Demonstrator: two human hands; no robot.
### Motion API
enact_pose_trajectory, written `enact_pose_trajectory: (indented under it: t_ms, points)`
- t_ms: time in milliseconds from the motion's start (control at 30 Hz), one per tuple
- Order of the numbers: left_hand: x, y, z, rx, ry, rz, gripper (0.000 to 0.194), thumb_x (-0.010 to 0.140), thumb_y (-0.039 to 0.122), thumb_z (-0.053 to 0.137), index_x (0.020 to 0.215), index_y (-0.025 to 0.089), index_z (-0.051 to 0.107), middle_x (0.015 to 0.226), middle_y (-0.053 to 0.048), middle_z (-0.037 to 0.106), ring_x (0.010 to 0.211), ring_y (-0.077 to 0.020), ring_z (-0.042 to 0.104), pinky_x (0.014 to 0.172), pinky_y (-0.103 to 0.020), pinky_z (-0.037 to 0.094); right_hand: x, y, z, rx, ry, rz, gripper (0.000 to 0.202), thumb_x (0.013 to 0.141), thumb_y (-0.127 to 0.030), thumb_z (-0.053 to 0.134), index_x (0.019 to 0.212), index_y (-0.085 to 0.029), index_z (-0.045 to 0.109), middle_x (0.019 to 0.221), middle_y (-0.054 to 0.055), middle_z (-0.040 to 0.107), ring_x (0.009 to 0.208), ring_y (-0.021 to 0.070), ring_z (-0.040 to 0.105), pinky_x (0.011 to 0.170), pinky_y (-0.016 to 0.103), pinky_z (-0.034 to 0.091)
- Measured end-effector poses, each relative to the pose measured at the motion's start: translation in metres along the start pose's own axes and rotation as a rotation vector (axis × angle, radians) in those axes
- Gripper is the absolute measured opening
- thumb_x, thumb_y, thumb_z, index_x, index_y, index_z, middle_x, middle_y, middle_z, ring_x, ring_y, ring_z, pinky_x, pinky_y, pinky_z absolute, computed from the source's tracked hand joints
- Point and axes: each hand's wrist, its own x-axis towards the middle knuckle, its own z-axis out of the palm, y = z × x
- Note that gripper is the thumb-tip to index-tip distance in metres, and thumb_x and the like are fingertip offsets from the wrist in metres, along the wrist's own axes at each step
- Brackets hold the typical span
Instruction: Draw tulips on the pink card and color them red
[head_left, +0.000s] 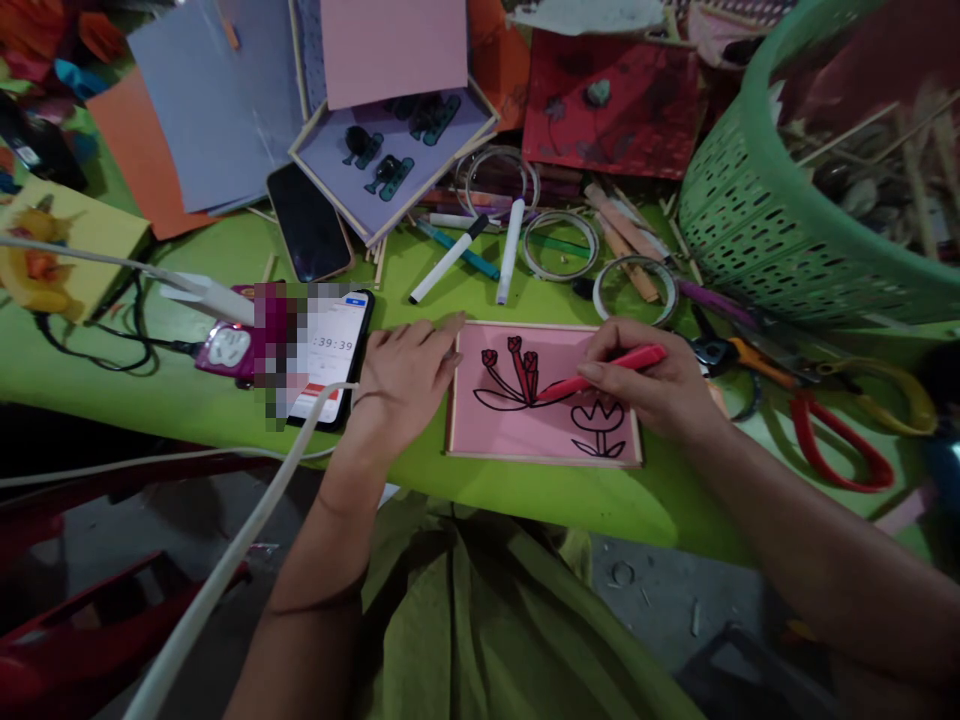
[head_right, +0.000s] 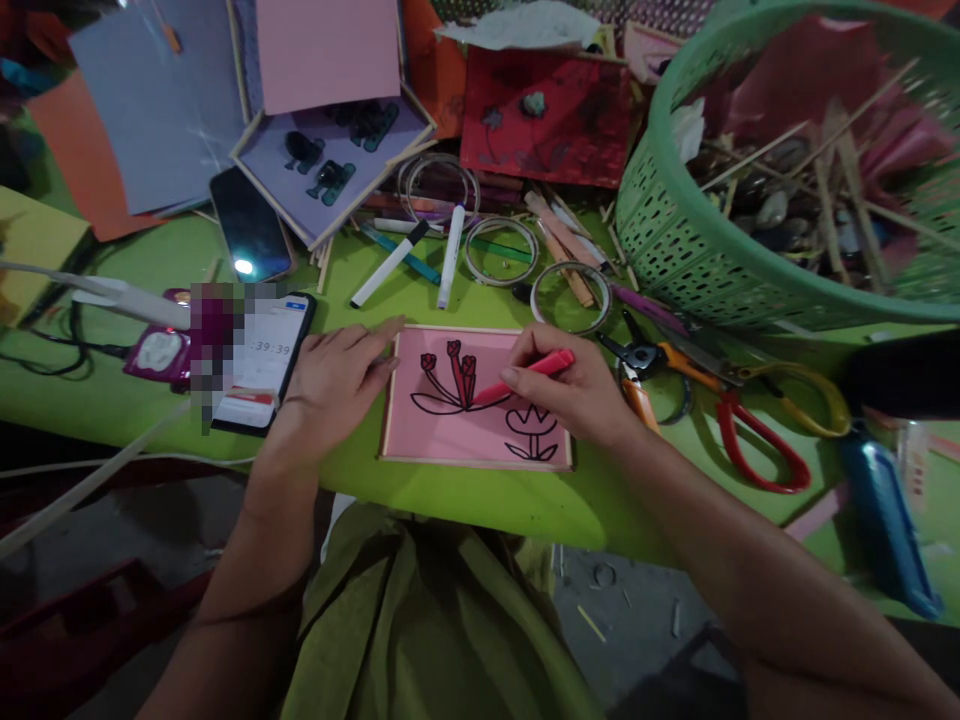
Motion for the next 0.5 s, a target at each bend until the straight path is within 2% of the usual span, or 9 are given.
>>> enact_pose_trajectory:
  t_ms: [233,400,500]
  points:
    - [0.0002,-0.0005,0.0014,0.012,0.008,-0.005,0.046,0.11,0.032,0.049,0.155,0.028,0.059,0.117,-0.011,0.076,0.114,-0.0314,0.071,0.098,-0.046,0.05,0.0023,0.0065,-0.0013,0.12,0.092,0.04,0.048,0.071,-0.062,0.093,0.074,-0.024,0.063,0.066,-0.002,0.059,0.053,0.0143,0.06,0.048,0.03,0.053]
    - [0.0002,0.0004,0.0014,0.031,0.001,-0.011,0.046,0.11,0.031,0.051,0.155,0.029,0.058,0.117,-0.01,0.076,0.114,-0.0299,0.07,0.095,-0.042,0.048,0.006,0.0071,-0.0017,0.088,0.132,-0.064,0.045,0.078,-0.063,0.088,0.078,-0.025,0.063,0.066,-0.003,0.056,0.052,0.0129,0.055,0.05,0.031,0.05]
    - [0.0007,0.0017,0.0005,0.022,0.0,-0.015,0.045,0.11,0.03,0.052,0.154,0.027,0.059,0.118,-0.01,0.076,0.115,-0.0297,0.07,0.096,-0.042,0.047,0.007,0.0084,-0.0019,0.117,0.166,-0.12,0.043,0.076,-0.062,0.091,0.082,-0.026,0.068,0.071,-0.003,0.059,0.053,0.0116,0.054,0.054,0.031,0.051]
